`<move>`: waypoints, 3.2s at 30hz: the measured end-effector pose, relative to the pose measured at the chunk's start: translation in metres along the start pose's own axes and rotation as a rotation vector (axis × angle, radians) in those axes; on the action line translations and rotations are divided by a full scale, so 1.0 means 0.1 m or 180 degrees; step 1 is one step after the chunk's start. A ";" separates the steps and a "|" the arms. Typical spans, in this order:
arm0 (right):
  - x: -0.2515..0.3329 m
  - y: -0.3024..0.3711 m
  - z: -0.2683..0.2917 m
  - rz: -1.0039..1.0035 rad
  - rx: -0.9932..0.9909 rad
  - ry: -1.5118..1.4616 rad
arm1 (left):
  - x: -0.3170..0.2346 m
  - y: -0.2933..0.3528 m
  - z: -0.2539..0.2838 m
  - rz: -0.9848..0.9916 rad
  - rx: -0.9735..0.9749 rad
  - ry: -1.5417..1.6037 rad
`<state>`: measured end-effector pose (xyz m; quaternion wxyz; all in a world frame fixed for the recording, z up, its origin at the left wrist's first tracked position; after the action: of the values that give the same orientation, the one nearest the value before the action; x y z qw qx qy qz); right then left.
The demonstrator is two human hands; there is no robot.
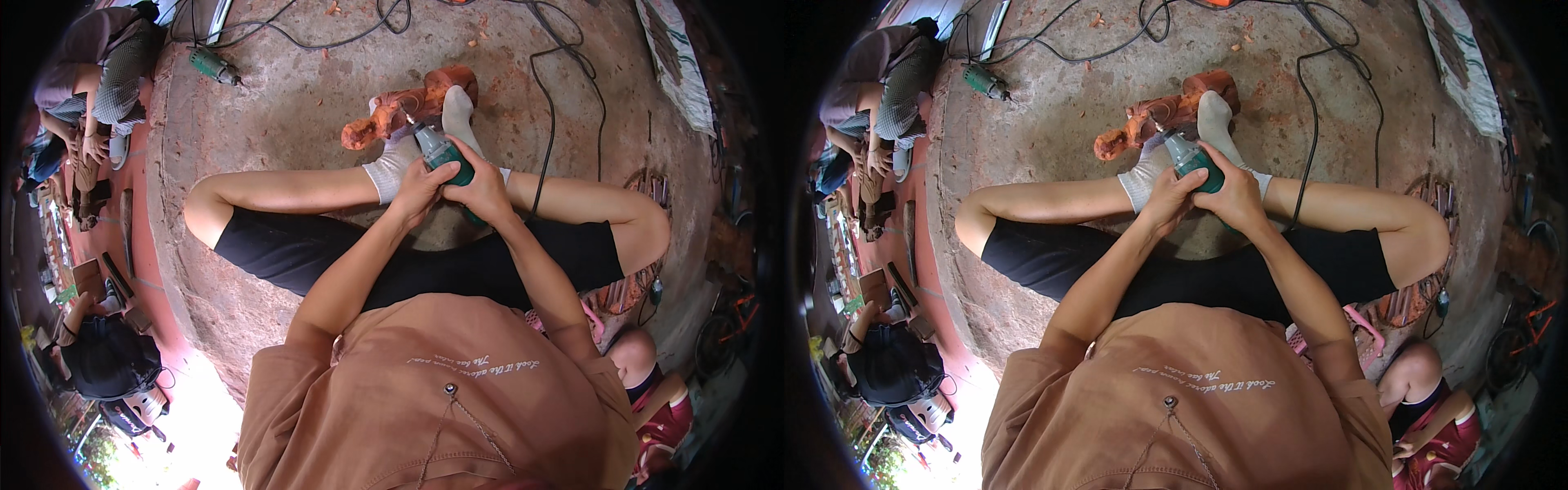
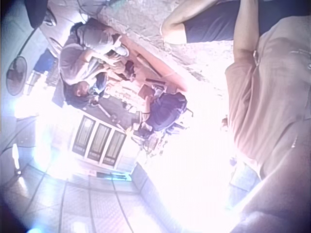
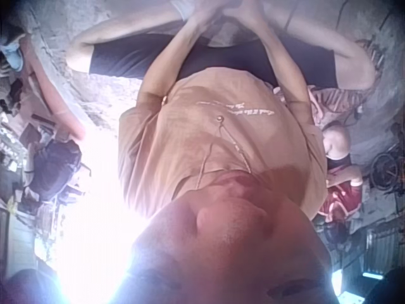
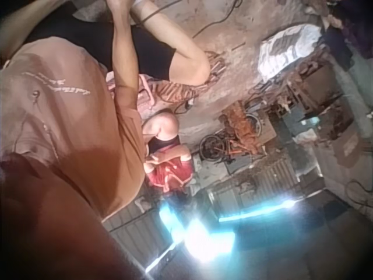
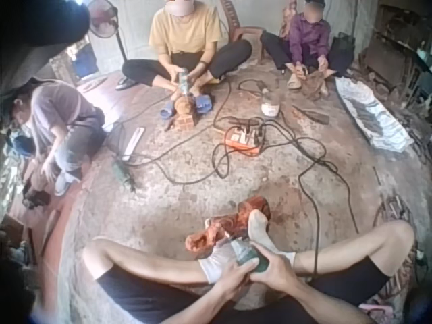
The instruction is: The person sits cross-legged on the floor and uses a green rotary tool to carve a reddish-brown wooden figurine. They hold the figurine with their left hand and guide the tool with their right, rotating the piece to work on different sides. The person occasionally pauses to inspect the carving before resuming work.
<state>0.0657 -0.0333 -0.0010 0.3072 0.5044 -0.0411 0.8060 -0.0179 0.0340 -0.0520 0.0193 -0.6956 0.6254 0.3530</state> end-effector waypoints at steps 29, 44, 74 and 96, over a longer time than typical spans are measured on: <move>0.37 -0.16 0.37 0.0206 0.0505 0.0770 | -0.09 -0.02 -0.30 -0.0164 0.0209 0.0757; 0.47 -0.17 0.30 0.0210 0.0597 0.0952 | -0.05 -0.02 -0.22 -0.0310 0.0328 0.0852; 0.41 -0.26 0.33 0.0208 0.0805 0.0950 | -0.05 -0.05 -0.25 -0.0422 0.0156 0.0889; 0.45 -0.25 0.34 0.0313 0.0832 0.0865 | 0.02 -0.07 -0.22 -0.0348 0.0227 0.1009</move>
<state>0.0923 -0.0056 0.0469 0.2020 0.4238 0.0812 0.8792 -0.0013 0.0235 -0.0390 -0.0357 -0.7744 0.5940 0.2149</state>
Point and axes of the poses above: each hand's wrist, its own y-axis away from the middle knuckle, its own z-axis out of the back of the hand, x = y × z, the point moved 7 cm from there along -y, towards the middle knuckle, and after that the axes turned 3 degrees about x, right-handed, at the moved point
